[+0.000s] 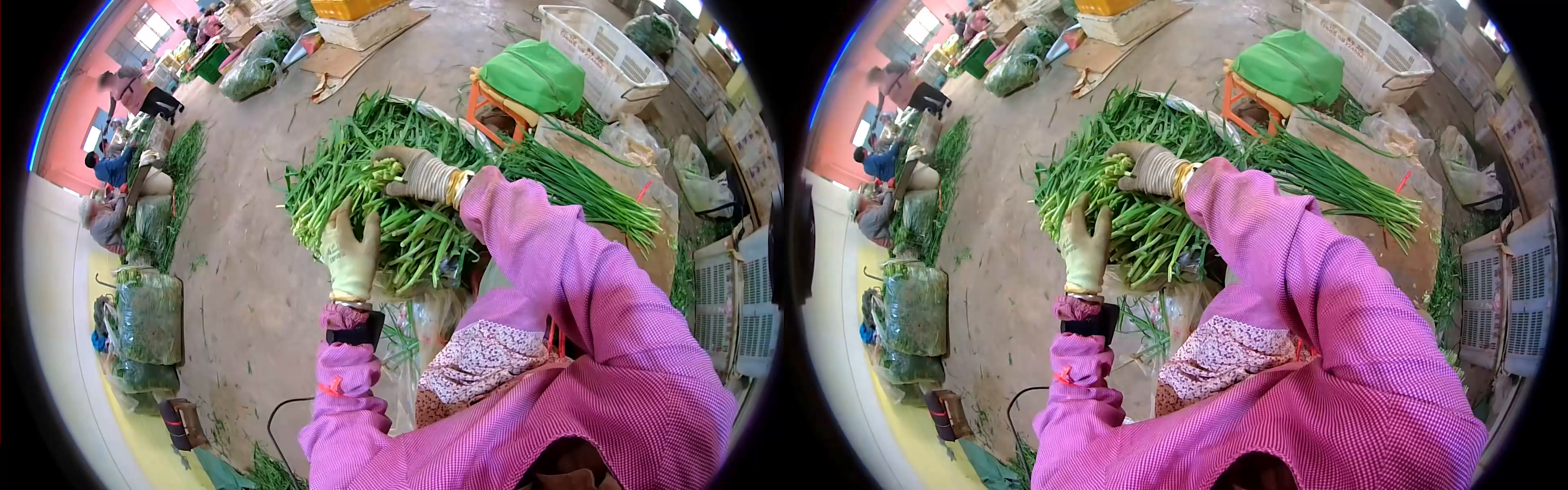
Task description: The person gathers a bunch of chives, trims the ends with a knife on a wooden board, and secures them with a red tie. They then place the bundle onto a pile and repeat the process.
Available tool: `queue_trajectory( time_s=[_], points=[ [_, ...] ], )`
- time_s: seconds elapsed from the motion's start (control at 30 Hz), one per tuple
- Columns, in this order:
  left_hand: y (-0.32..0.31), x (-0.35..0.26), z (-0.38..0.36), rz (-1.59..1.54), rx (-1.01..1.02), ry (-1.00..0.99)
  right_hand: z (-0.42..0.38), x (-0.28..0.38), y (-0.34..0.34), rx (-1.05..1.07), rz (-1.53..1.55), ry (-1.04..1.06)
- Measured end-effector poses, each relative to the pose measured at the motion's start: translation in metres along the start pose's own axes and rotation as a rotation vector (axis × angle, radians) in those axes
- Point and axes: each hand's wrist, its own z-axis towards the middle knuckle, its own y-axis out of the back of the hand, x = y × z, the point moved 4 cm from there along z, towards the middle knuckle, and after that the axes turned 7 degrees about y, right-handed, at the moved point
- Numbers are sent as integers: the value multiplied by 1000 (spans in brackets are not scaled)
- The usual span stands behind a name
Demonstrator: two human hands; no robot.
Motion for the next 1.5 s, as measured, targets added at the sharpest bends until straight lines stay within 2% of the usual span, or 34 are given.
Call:
queue_trajectory(
  time_s=[0.03, 0.13, 0.2, 0.23, 0.27, 0.3, 0.37, 0.43, 0.47, 0.53, 0.63, 0.7, 0.77, 0.83, 0.87, 0.9, 0.97, 1.0, 1.03, 1.07, 1.1, 1.13, 1.17, 1.23, 1.27, 1.3, 1.37, 1.43, 1.5],
  points=[
    [-3, 1, 5, -1, 0, 0, -1, 1, 2, -5, 50, -33],
    [-16, -5, 27, 406, 238, 120, -2, -2, 1, -6, 60, -31],
    [-22, -6, 43, 404, 315, 138, -3, -3, 1, -4, 78, -41],
    [-25, -5, 50, 403, 391, 157, -2, -1, 0, 24, -6, -9],
    [-30, -2, 57, 434, 372, 128, 0, 1, -1, 50, -89, 23],
    [-38, 12, 60, 434, 369, 124, 5, 16, 0, 211, -398, -83],
    [-49, 28, 65, 272, 286, -58, 2, 45, 0, 250, -830, -53],
    [-41, 18, 65, 331, 251, -167, 5, 61, 5, 271, -890, -37],
    [-35, 4, 67, 353, 306, -142, 5, 63, 6, 295, -946, -25],
    [-36, -5, 73, 376, 364, -114, 8, 50, -4, 318, -869, -20],
    [-48, 8, 84, 468, 352, -210, 19, 25, -11, 299, -698, 10],
    [-49, 14, 87, 400, 458, -102, 23, 26, -6, 349, -544, -116],
    [-53, 22, 90, 315, 444, -31, 26, 24, -2, 308, -560, -118],
    [-62, 54, 91, -208, 617, 407, 37, 9, -5, 389, -471, -125],
    [-59, 48, 84, -618, 677, 287, 33, 17, 0, 369, -478, -187],
    [-58, 50, 79, -616, 679, 289, 37, 14, -3, 369, -475, -188],
    [-61, 55, 70, -1032, 631, 537, 45, 11, -11, 490, -559, -165],
    [-62, 63, 76, -698, 608, 254, 39, 17, -12, 410, -677, -108],
    [-63, 71, 82, -359, 503, 0, 35, 18, -12, 411, -677, -108],
    [-65, 63, 88, -225, 475, -167, 33, 24, -11, 335, -729, 16],
    [-67, 63, 92, 62, 537, -252, 31, 30, -8, 255, -780, 141],
    [-69, 62, 95, 338, 587, -366, 30, 32, -6, 249, -750, 159],
    [-62, 48, 94, 339, 586, -370, 33, 29, -6, 246, -752, 159],
    [-44, 10, 83, -812, 671, 239, 39, 12, -12, 323, -623, -24],
    [-40, 2, 75, -1016, 570, 586, 36, 13, -8, 267, -577, -19],
    [-38, 1, 74, -1014, 572, 587, 36, 13, -6, 267, -576, -20],
    [-29, 1, 69, -706, 498, 546, 34, 9, -4, 161, -370, -152],
    [-16, -7, 63, -401, 449, 500, 33, 9, -2, 136, -368, -142],
    [-27, -31, 45, -605, 634, 601, 35, 5, -6, 117, -337, -136]
  ],
)
